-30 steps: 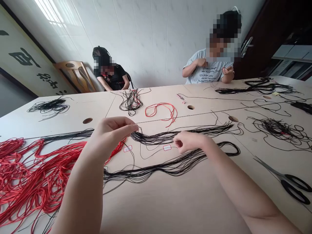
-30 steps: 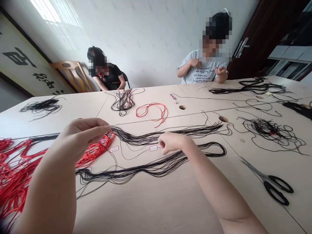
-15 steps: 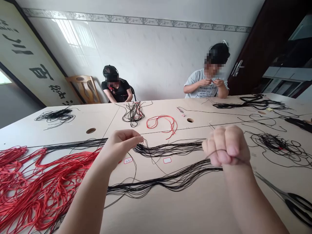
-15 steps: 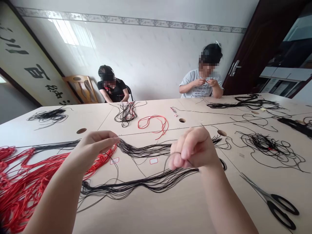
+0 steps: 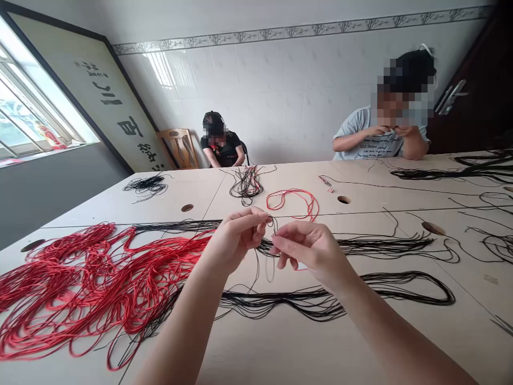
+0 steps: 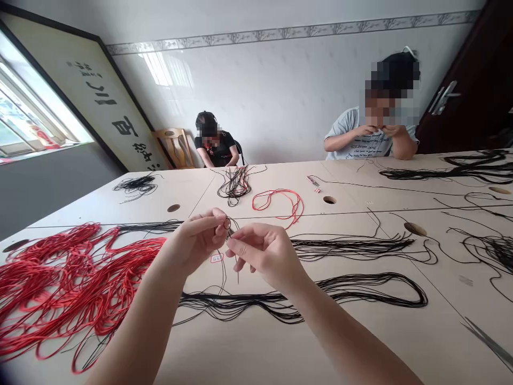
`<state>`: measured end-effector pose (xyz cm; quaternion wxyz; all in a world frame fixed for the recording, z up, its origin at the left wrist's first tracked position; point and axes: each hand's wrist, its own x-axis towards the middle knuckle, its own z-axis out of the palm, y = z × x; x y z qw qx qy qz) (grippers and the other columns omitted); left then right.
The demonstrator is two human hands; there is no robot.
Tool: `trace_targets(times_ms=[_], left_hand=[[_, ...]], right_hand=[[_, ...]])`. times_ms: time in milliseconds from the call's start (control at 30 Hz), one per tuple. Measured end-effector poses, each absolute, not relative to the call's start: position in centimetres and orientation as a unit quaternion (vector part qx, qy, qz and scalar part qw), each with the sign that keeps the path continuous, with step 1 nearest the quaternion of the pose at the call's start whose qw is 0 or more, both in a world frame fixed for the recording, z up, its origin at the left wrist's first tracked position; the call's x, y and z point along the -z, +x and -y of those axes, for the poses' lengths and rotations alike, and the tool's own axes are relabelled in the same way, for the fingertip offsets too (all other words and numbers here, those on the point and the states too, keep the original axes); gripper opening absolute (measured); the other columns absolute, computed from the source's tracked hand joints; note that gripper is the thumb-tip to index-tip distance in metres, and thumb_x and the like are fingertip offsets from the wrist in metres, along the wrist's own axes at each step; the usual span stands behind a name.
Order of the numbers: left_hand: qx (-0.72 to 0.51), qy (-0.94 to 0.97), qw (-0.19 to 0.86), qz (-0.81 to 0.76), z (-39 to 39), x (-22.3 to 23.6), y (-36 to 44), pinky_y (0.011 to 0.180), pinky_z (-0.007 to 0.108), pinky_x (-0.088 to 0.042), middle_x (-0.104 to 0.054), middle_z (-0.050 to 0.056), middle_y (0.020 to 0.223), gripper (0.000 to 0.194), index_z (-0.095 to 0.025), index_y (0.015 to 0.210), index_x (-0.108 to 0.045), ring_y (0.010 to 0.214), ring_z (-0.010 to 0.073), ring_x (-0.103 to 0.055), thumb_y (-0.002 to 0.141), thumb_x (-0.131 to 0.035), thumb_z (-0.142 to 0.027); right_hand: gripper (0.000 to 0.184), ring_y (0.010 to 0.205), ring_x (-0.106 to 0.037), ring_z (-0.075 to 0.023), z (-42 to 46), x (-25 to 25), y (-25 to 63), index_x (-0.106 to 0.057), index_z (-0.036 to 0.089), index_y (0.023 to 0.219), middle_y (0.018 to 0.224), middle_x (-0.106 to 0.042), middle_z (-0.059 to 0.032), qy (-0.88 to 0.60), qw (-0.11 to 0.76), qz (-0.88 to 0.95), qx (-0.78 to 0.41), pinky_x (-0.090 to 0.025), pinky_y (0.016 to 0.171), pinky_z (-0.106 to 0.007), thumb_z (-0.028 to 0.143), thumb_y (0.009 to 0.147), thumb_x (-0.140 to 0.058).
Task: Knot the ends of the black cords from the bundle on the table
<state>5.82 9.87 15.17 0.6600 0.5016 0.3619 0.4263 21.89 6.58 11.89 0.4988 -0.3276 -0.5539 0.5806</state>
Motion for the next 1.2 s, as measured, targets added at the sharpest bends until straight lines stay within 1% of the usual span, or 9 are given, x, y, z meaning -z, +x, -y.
trace_targets(times_ms=[200, 500, 567, 700, 767, 867, 1033, 1133, 1200], left_hand=[[-0.419, 0.503, 0.666, -0.358, -9.4, -15.3, 6.1, 0.049, 0.017, -0.033, -0.047, -0.003, 0.059, 0.016, -0.014, 0.066, -0.056, 0.051, 0.0050, -0.041, 0.075, -0.064, -0.025], [-0.426, 0.520, 0.639, -0.373, -9.6, -15.0, 6.0, 0.049, 0.017, -0.030, -0.046, -0.002, 0.060, 0.017, -0.015, 0.069, -0.057, 0.054, 0.0054, -0.043, 0.075, -0.065, -0.028], [-0.427, 0.534, 0.623, -0.379, -9.6, -15.0, 6.1, 0.048, 0.017, -0.029, -0.047, -0.002, 0.061, 0.017, -0.015, 0.069, -0.058, 0.054, 0.0052, -0.042, 0.075, -0.065, -0.028], [-0.425, 0.566, 0.580, -0.402, -9.3, -15.1, 6.3, 0.047, 0.016, -0.026, -0.045, -0.003, 0.058, 0.019, -0.014, 0.069, -0.058, 0.051, 0.0034, -0.036, 0.075, -0.066, -0.030], [-0.421, 0.589, 0.560, -0.403, -9.1, -15.2, 6.3, 0.046, 0.016, -0.025, -0.045, -0.004, 0.056, 0.019, -0.014, 0.068, -0.058, 0.049, 0.0025, -0.034, 0.075, -0.066, -0.030], [-0.411, 0.622, 0.531, -0.403, -8.9, -15.4, 6.2, 0.043, 0.016, -0.021, -0.045, -0.005, 0.053, 0.018, -0.014, 0.069, -0.059, 0.046, 0.0016, -0.030, 0.077, -0.065, -0.029], [-0.390, 0.648, 0.502, -0.420, -8.9, -15.5, 6.4, 0.040, 0.018, -0.017, -0.050, -0.004, 0.054, 0.019, -0.014, 0.068, -0.059, 0.043, 0.0022, -0.027, 0.078, -0.062, -0.029], [-0.396, 0.650, 0.479, -0.438, -9.1, -15.4, 6.6, 0.041, 0.019, -0.019, -0.043, -0.005, 0.049, 0.020, -0.014, 0.065, -0.059, 0.044, 0.0037, -0.028, 0.075, -0.063, -0.030], [-0.400, 0.651, 0.464, -0.448, -9.2, -15.3, 6.8, 0.041, 0.019, -0.019, -0.038, -0.006, 0.047, 0.020, -0.014, 0.065, -0.060, 0.043, 0.0045, -0.028, 0.074, -0.063, -0.032]], right_hand=[[0.024, 0.056, -0.065, -0.0132, -7.3, -10.8, 21.2, -0.066, 0.017, 0.081, 0.075, -0.070, -0.0042, -0.338, 0.505, 0.540, -0.582, -0.039, 0.041, -0.018, 0.039, 0.073, -0.069], [0.020, 0.059, -0.066, -0.0145, -7.4, -10.6, 21.3, -0.067, 0.019, 0.082, 0.077, -0.071, -0.0036, -0.320, 0.555, 0.523, -0.562, -0.041, 0.043, -0.019, 0.036, 0.073, -0.070], [0.019, 0.061, -0.066, -0.0138, -7.4, -10.7, 21.3, -0.067, 0.019, 0.083, 0.077, -0.071, -0.0035, -0.320, 0.559, 0.518, -0.563, -0.043, 0.046, -0.019, 0.035, 0.073, -0.071], [0.023, 0.068, -0.066, -0.0134, -7.3, -11.1, 21.1, -0.068, 0.018, 0.081, 0.073, -0.071, -0.0025, -0.321, 0.563, 0.494, -0.579, -0.048, 0.058, -0.022, 0.030, 0.065, -0.077], [0.025, 0.068, -0.064, -0.0133, -7.3, -11.2, 21.1, -0.068, 0.017, 0.082, 0.072, -0.070, -0.0029, -0.328, 0.560, 0.494, -0.579, -0.048, 0.059, -0.022, 0.031, 0.063, -0.078], [0.024, 0.068, -0.063, -0.0139, -7.3, -11.3, 21.2, -0.069, 0.016, 0.081, 0.071, -0.070, -0.0040, -0.344, 0.550, 0.518, -0.557, -0.048, 0.060, -0.024, 0.036, 0.067, -0.074], [0.025, 0.079, -0.065, -0.0184, -7.2, -11.2, 21.8, -0.070, 0.016, 0.082, 0.081, -0.071, -0.0068, -0.370, 0.534, 0.589, -0.481, -0.051, 0.073, -0.029, 0.039, 0.079, -0.062], [0.025, 0.084, -0.066, -0.0212, -7.0, -11.2, 22.1, -0.071, 0.017, 0.083, 0.083, -0.071, -0.0075, -0.387, 0.527, 0.618, -0.437, -0.051, 0.074, -0.031, 0.038, 0.083, -0.056], [0.024, 0.080, -0.066, -0.0224, -7.0, -11.6, 22.3, -0.070, 0.017, 0.082, 0.079, -0.071, -0.0073, -0.418, 0.534, 0.622, -0.392, -0.052, 0.071, -0.032, 0.037, 0.082, -0.057]])
